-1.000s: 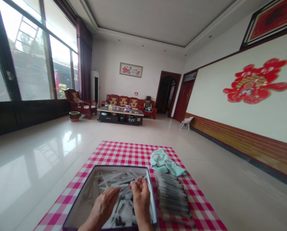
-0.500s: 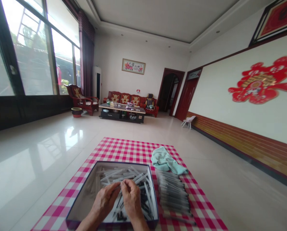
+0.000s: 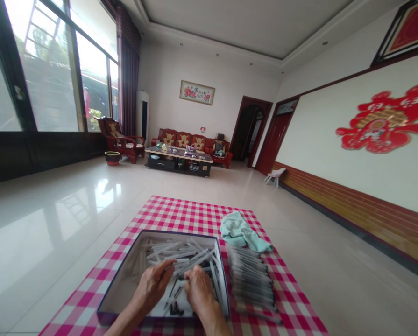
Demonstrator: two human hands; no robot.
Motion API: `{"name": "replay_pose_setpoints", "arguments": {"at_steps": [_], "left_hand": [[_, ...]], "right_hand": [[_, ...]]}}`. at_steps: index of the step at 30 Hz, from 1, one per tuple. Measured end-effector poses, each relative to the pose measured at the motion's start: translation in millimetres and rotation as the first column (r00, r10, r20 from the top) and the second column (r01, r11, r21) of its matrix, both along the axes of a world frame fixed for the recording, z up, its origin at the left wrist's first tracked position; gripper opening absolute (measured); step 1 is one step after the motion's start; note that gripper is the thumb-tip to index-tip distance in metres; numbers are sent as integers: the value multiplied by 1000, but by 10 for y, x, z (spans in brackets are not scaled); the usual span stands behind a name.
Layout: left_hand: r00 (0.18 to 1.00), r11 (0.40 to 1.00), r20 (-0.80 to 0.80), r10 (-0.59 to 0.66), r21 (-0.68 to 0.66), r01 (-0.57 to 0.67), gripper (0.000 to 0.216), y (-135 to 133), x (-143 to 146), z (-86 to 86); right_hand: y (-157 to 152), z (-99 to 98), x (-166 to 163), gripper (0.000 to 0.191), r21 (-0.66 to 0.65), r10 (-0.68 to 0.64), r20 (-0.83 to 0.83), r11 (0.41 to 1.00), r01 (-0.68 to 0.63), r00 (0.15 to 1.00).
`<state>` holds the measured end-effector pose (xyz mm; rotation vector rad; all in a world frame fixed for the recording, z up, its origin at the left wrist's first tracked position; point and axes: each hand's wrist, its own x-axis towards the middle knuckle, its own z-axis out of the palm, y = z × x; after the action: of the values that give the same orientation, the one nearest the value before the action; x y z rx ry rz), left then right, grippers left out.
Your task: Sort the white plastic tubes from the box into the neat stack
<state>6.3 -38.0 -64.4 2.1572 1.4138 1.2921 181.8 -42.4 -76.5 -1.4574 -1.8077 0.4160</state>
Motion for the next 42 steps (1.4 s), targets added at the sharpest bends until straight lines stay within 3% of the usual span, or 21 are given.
{"name": "replay_pose_setpoints", "arguments": {"at_steps": [5,10,16,18,21,23,26,29,32,42], "left_hand": [[1000,998,1,-17,-52,17,26,-3,-4,3],[999,997,-12,-33,-70,32,27,3,-2,-14],[1000,998,-3,-25,-65,24,27,2,4,-4],[999,997,5,-34,-62,34,28,1,3,5],[999,998,13,-44,-54,44,29,-4,1,18],[999,998,16,-43,-49,44,30,-10,0,26],[997,996,23,-74,-39,75,30,-19,-1,37],[992,992,39,-118,-42,119,29,-29,-1,53],[989,988,51,-142,-49,145,28,-42,4,73],[984,982,-9,-178,-65,177,28,-63,14,105]], "right_hand": [[27,-131,-96,22,61,-10,221,998,-4,975],[48,-172,-195,32,74,-7,298,997,-15,954],[42,-11,-226,27,108,2,304,994,-37,953],[43,105,-232,22,127,-12,201,992,-14,979],[31,265,-256,19,77,-33,-240,996,52,970],[5,322,-277,28,-42,-51,-552,999,34,832],[-45,314,-301,36,-198,-119,-796,978,-70,593],[-81,242,-309,35,-247,-164,-874,961,-126,457],[-100,196,-311,35,-245,-172,-898,960,-136,405],[-170,306,-340,28,-243,-153,-868,961,-135,473]]}}
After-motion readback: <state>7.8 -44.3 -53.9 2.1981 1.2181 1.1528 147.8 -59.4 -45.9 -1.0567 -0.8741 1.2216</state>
